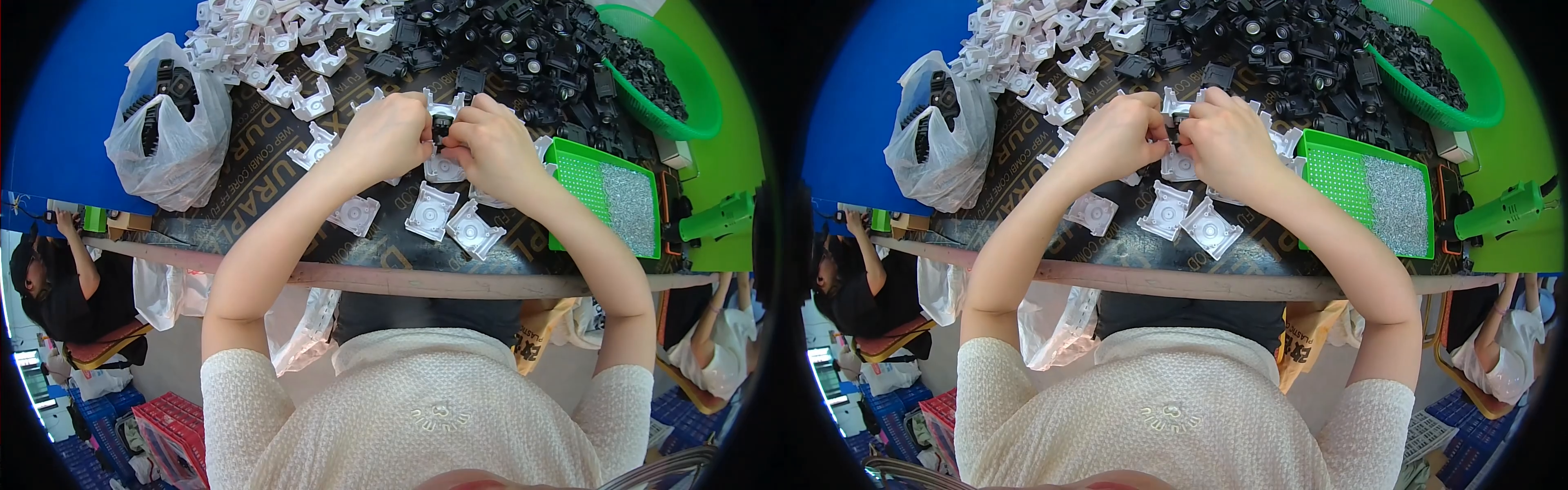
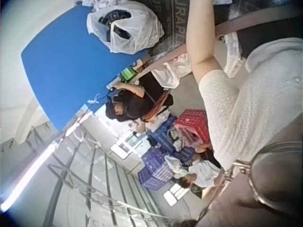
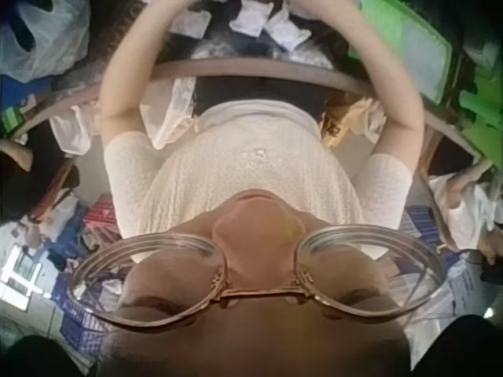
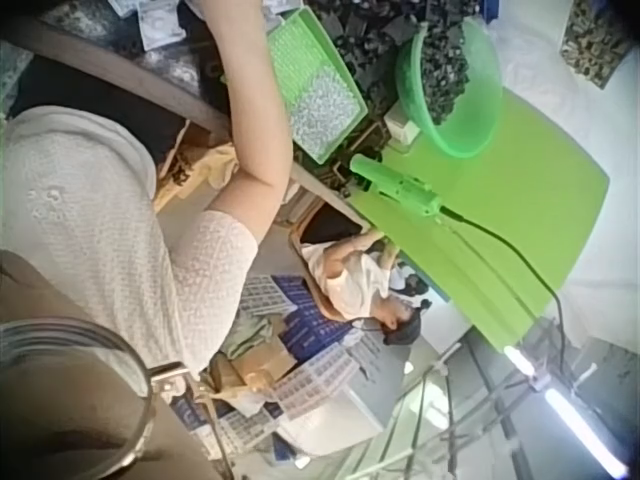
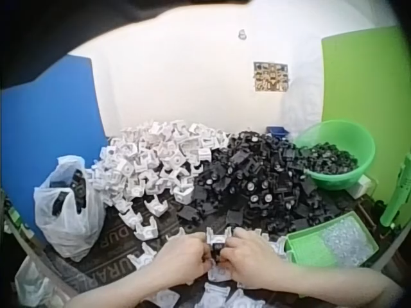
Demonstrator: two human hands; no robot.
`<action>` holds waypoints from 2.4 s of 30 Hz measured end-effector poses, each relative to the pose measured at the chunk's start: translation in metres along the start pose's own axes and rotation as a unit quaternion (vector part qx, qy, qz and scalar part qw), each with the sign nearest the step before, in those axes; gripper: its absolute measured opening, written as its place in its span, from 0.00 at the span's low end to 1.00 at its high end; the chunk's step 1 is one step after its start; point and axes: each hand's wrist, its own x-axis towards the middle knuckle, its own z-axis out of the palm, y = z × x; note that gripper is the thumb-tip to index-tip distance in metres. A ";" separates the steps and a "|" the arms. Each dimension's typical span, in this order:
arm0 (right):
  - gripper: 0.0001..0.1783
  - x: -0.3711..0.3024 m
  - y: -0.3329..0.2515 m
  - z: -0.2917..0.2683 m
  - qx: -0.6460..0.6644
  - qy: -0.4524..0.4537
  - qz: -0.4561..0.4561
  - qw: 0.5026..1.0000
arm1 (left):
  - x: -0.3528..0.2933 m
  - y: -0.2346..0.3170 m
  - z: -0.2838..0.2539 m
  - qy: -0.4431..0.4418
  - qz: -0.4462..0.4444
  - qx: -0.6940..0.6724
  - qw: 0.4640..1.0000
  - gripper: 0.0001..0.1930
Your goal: Assembling small electronic cooling fans into plastic housings using an electric screwdriver.
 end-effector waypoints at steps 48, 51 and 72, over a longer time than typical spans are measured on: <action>0.07 -0.029 0.016 -0.052 0.164 -0.065 0.148 0.973 | -0.008 0.045 0.009 -0.044 0.057 -0.062 0.995 0.22; 0.07 -0.028 0.016 -0.052 0.158 -0.056 0.151 0.974 | -0.008 0.049 0.007 -0.058 0.040 -0.051 0.996 0.21; 0.07 -0.036 0.016 -0.031 0.058 -0.065 0.044 0.995 | -0.006 0.051 0.008 -0.069 0.055 -0.024 0.996 0.19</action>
